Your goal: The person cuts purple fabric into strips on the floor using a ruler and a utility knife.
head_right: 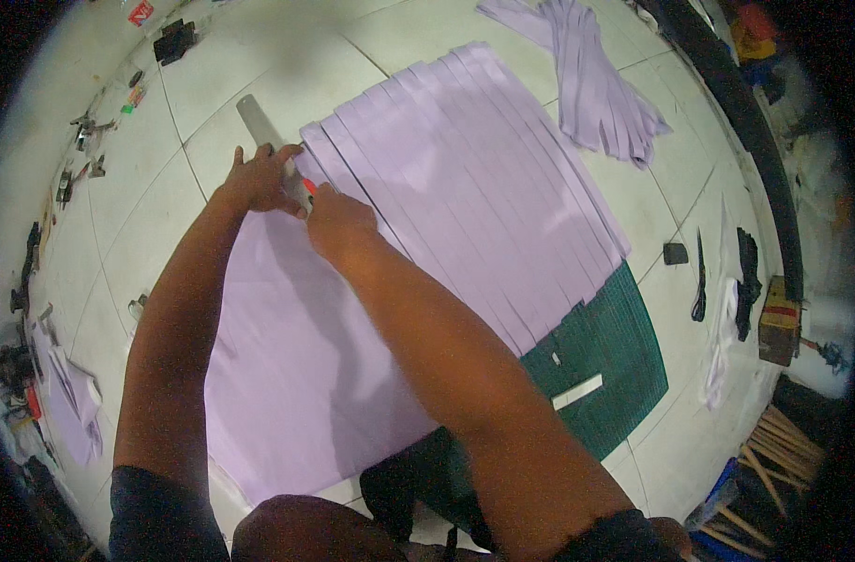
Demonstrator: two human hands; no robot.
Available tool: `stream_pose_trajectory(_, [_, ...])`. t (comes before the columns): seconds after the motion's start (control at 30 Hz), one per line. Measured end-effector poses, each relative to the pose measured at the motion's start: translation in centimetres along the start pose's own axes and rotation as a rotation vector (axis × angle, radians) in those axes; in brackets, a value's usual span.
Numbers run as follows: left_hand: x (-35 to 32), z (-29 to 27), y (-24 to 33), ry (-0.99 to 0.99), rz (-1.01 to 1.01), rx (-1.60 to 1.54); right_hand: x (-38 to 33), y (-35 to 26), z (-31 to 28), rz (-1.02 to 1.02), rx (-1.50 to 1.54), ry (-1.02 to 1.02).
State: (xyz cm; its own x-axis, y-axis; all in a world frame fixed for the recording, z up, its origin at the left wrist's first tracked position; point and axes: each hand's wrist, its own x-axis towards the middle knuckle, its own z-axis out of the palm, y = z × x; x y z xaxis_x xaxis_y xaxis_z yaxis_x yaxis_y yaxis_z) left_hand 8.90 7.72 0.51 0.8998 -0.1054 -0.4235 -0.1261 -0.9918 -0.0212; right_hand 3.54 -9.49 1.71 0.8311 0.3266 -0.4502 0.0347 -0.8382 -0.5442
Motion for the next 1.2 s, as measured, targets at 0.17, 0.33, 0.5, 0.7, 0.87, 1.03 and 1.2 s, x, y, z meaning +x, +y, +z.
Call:
stream_pose_trajectory(0.17, [-0.4, -0.3, -0.6, -0.049, -0.024, 0.002, -8.2, 3.3, 0.6, 0.063, -0.034, -0.155])
stream_pose_trajectory(0.33, [0.0, 0.0, -0.1, -0.036, -0.030, -0.021, -17.8, 7.6, 0.8, 0.223, -0.009, -0.255])
stream_pose_trajectory(0.5, [0.7, 1.1, -1.3, -0.014, -0.012, 0.010, -27.9, 12.2, 2.6, 0.389, -0.087, -0.374])
stream_pose_trajectory(0.7, [1.1, 1.4, -0.8, 0.013, 0.020, -0.023, -37.3, 16.7, 3.5, 0.559, -0.205, -0.489])
stream_pose_trajectory(0.87, [1.3, 1.4, -0.9, 0.004, 0.025, -0.057, -37.9, 17.2, 2.5, 0.462, -0.267, -0.455])
stream_pose_trajectory(1.03, [0.8, 1.3, -1.9, 0.025, -0.004, -0.073, -33.8, 13.8, -2.5, 0.350, -0.255, -0.444])
stream_pose_trajectory(1.2, [-0.2, 0.4, -1.3, 0.032, -0.034, -0.088, -20.2, 10.2, -1.3, 0.128, -0.134, -0.129])
